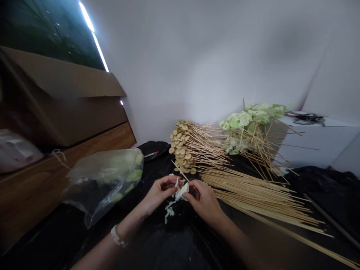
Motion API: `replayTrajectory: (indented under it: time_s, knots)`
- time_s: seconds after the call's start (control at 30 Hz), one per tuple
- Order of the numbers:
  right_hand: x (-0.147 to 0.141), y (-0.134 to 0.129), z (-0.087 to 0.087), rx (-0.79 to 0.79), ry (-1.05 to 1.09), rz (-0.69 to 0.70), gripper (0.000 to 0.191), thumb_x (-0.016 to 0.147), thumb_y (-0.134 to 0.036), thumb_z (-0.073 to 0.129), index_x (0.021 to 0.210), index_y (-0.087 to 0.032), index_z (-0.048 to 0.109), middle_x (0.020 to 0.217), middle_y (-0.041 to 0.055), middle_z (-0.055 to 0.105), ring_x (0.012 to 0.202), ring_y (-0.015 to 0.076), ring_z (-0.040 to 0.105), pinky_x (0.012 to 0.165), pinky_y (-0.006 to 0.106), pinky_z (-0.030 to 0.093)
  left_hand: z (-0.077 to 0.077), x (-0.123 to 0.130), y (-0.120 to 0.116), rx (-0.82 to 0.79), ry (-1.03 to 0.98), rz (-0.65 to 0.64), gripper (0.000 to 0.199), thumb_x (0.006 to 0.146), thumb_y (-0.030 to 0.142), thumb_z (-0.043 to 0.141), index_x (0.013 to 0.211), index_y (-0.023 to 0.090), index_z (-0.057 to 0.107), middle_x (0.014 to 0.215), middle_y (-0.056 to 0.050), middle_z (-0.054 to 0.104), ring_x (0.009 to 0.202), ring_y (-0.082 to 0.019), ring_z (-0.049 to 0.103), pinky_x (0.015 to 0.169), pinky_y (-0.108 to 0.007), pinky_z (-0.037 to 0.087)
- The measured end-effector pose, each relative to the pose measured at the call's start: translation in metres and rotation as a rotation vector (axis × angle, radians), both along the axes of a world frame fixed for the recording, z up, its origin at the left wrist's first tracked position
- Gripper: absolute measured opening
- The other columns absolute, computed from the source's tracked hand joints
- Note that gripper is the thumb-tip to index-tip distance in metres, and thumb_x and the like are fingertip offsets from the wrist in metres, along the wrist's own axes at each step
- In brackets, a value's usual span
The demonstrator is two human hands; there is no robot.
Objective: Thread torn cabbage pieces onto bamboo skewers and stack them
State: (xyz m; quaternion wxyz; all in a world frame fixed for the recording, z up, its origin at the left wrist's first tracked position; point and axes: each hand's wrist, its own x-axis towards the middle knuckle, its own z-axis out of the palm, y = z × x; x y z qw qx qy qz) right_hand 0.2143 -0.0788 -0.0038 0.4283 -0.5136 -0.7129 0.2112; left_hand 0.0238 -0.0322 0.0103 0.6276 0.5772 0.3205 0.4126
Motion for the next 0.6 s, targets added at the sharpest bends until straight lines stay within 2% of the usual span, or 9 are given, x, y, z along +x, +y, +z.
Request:
replayTrajectory:
  time_s: [0.1, 0.17, 0.27, 0.37, 0.43, 0.6]
  knots:
    - [0.001, 0.001, -0.003, -0.01, -0.027, -0.041, 0.014, 0.083, -0.033, 0.063, 0.088, -0.02, 0.061, 0.072, -0.002, 0.058, 0.06, 0.0128, 0.049, 0.06, 0.026, 0.037, 0.003, -0.003, 0.003, -0.025, -0.017, 0.157, 0.039, 0.069, 0.03, 0.076, 0.104, 0.015, 0.066, 0.095, -0.007, 0.07, 0.085, -0.018, 0.064, 0.074, -0.027, 0.048]
    - [0.001, 0.001, -0.005, -0.003, -0.051, -0.043, 0.015, 0.083, -0.035, 0.062, 0.087, -0.02, 0.06, 0.072, -0.002, 0.058, 0.06, 0.013, 0.049, 0.059, 0.026, 0.037, 0.004, -0.003, 0.003, -0.037, -0.01, 0.174, 0.037, 0.071, 0.031, 0.074, 0.104, 0.015, 0.065, 0.093, -0.006, 0.069, 0.081, -0.017, 0.063, 0.068, -0.025, 0.047]
    - [0.0, 0.0, -0.006, 0.026, -0.066, 0.007, 0.014, 0.084, -0.033, 0.062, 0.088, -0.021, 0.06, 0.077, -0.0007, 0.06, 0.067, 0.0143, 0.053, 0.063, 0.026, 0.038, 0.003, 0.0, 0.0, -0.017, 0.042, 0.044, 0.037, 0.069, 0.029, 0.076, 0.102, 0.014, 0.066, 0.092, -0.006, 0.068, 0.075, -0.015, 0.061, 0.063, -0.023, 0.044]
    - [-0.001, 0.0, -0.007, 0.053, -0.08, 0.045, 0.012, 0.085, -0.031, 0.061, 0.09, -0.021, 0.06, 0.079, -0.0004, 0.06, 0.069, 0.0143, 0.053, 0.063, 0.026, 0.038, -0.002, 0.003, -0.003, 0.064, 0.081, -0.081, 0.043, 0.064, 0.026, 0.081, 0.103, 0.013, 0.066, 0.094, -0.007, 0.068, 0.081, -0.015, 0.061, 0.073, -0.026, 0.046]
    - [-0.001, 0.0, -0.008, 0.063, -0.093, 0.053, 0.01, 0.085, -0.03, 0.06, 0.09, -0.021, 0.059, 0.078, -0.0004, 0.06, 0.068, 0.0143, 0.052, 0.062, 0.026, 0.038, -0.005, 0.003, -0.003, 0.099, 0.101, -0.099, 0.046, 0.061, 0.025, 0.084, 0.102, 0.014, 0.067, 0.094, -0.006, 0.068, 0.083, -0.016, 0.06, 0.078, -0.028, 0.045]
    - [0.0, 0.001, -0.012, 0.076, -0.118, 0.071, 0.013, 0.084, -0.031, 0.063, 0.092, -0.021, 0.061, 0.081, 0.0007, 0.062, 0.069, 0.0146, 0.053, 0.062, 0.026, 0.038, -0.01, 0.002, 0.0, 0.092, 0.134, -0.126, 0.046, 0.062, 0.03, 0.084, 0.1, 0.013, 0.067, 0.092, -0.007, 0.068, 0.081, -0.016, 0.06, 0.077, -0.028, 0.045]
